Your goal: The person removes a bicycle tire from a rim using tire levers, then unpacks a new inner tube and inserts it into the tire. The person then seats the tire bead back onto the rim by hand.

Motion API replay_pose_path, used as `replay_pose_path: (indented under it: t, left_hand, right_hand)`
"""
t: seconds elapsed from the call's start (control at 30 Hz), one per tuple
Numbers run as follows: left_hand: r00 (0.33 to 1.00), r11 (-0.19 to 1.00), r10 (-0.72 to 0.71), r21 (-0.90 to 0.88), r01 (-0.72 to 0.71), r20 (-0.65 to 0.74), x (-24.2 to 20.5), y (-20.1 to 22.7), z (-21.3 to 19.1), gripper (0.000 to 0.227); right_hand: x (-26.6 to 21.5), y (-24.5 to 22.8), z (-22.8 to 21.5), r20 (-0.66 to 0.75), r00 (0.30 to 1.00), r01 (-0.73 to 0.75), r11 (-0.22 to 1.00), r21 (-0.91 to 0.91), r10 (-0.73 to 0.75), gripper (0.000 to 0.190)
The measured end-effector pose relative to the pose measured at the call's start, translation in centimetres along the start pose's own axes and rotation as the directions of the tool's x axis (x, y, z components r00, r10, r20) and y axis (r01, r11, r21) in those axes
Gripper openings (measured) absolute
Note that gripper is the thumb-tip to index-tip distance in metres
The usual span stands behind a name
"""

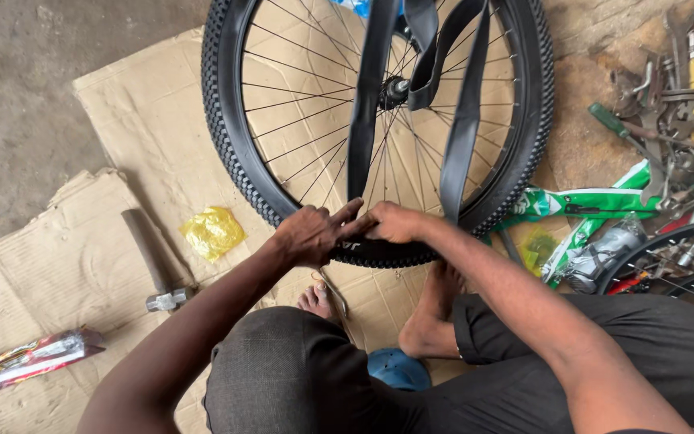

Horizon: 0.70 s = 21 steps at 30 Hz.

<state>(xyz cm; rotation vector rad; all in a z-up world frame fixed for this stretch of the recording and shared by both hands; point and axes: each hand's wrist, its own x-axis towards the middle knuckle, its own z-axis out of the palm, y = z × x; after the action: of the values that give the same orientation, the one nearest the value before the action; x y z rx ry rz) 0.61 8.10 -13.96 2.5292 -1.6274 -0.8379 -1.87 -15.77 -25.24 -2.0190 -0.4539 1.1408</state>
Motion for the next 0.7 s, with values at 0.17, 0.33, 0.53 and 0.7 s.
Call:
replay_pose_path:
  t: [0.17,0.33,0.53,0.7]
  left_hand:
    - [0.966,0.996,-0.092,0.015,0.091,0.242,1.2,-0.6,-0.4,0.094]
    - [0.968,0.997,-0.072,0.044,0.063,0.242,2.0,-0.8,1.7,0.079]
    - [0.981,0.994,-0.077,-0.089,0.062,-0.180,0.4,0.4,8.0,0.059]
    - [0.914,0.994,-0.072,0.042,0.097,-0.399,1.0,0.6,10.8,0.052]
  right_hand:
    - [0.5,2.8,0.6,0.018,1.000,-0.007,0.998,0.063,0.006,0.034]
    - [0.5,2.2,0.4,0.213,0.960,-0.212,0.970,0.124,0.182,0.035]
    - [-0.4,1.9,1.8,0.126,0.964,-0.249,0.962,0.107,0.236,0.036]
    - [0.1,5.0,4.2,-0.099,0.983,-0.133,0.975,0.179,0.152,0.031]
